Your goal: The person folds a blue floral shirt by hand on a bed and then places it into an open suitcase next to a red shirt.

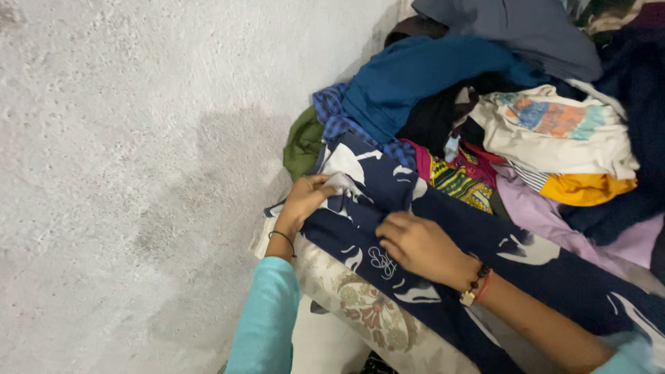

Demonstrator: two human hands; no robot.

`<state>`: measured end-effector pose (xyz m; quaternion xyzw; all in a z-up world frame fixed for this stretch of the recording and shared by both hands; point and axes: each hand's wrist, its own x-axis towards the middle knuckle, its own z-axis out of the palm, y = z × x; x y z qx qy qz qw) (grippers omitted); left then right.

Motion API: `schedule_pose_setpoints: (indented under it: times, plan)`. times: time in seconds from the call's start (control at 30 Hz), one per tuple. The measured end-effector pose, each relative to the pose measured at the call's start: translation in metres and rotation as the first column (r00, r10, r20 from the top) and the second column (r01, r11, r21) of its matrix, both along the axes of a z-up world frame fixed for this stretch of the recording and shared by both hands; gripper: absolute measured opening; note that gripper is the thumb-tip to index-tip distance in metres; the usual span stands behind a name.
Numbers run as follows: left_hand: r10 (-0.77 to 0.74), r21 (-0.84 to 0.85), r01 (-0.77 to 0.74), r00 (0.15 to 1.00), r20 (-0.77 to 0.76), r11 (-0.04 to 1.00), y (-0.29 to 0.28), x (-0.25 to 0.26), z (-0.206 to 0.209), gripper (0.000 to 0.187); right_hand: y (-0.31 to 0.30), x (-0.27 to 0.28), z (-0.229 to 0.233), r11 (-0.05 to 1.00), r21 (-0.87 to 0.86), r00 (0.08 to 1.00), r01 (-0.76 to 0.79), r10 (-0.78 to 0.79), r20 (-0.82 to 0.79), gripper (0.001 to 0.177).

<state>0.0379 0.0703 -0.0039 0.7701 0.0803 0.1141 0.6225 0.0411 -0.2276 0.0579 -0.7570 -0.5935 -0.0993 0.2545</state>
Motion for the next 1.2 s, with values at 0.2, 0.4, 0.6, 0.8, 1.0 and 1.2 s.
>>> schedule_pose_setpoints:
  times: [0.2, 0.4, 0.6, 0.8, 1.0, 1.2]
  plan:
    - [0.042, 0.058, -0.042, 0.999, 0.0, 0.997, 0.008, 0.007, -0.02, 0.04, -0.012, 0.018, -0.02, 0.976, 0.122, 0.981, 0.179, -0.168, -0.101, 0.027]
    - [0.023, -0.01, -0.023, 1.0, -0.002, 1.0, 0.013, 0.011, -0.024, 0.039, 0.0, 0.024, -0.035, 0.952, 0.08, 0.955, 0.297, -0.296, -0.024, 0.015]
    - [0.006, 0.023, -0.006, 1.0, 0.005, 1.0, 0.01, 0.005, -0.016, 0.039, -0.002, 0.049, -0.062, 0.84, 0.35, 0.733, 0.415, -0.081, -0.675, 0.017]
    - [-0.017, -0.018, 0.015, 0.995, -0.095, 1.0, 0.013, 0.002, -0.007, 0.042, -0.002, 0.06, -0.065, 0.837, 0.231, 0.439, 0.496, -0.013, -0.898, 0.023]
    - [-0.18, -0.101, 0.16, 0.957, -0.229, 0.982, 0.023, -0.007, 0.017, 0.064, 0.0, 0.022, -0.012, 0.922, 0.295, 0.738, 0.251, 0.015, -0.675, 0.01]
    - [-0.337, -0.051, 0.334, 0.939, -0.073, 0.941, 0.021, -0.042, 0.046, 0.084, -0.003, -0.03, 0.014, 0.984, 0.052, 0.963, -0.173, 0.18, -0.202, 0.018]
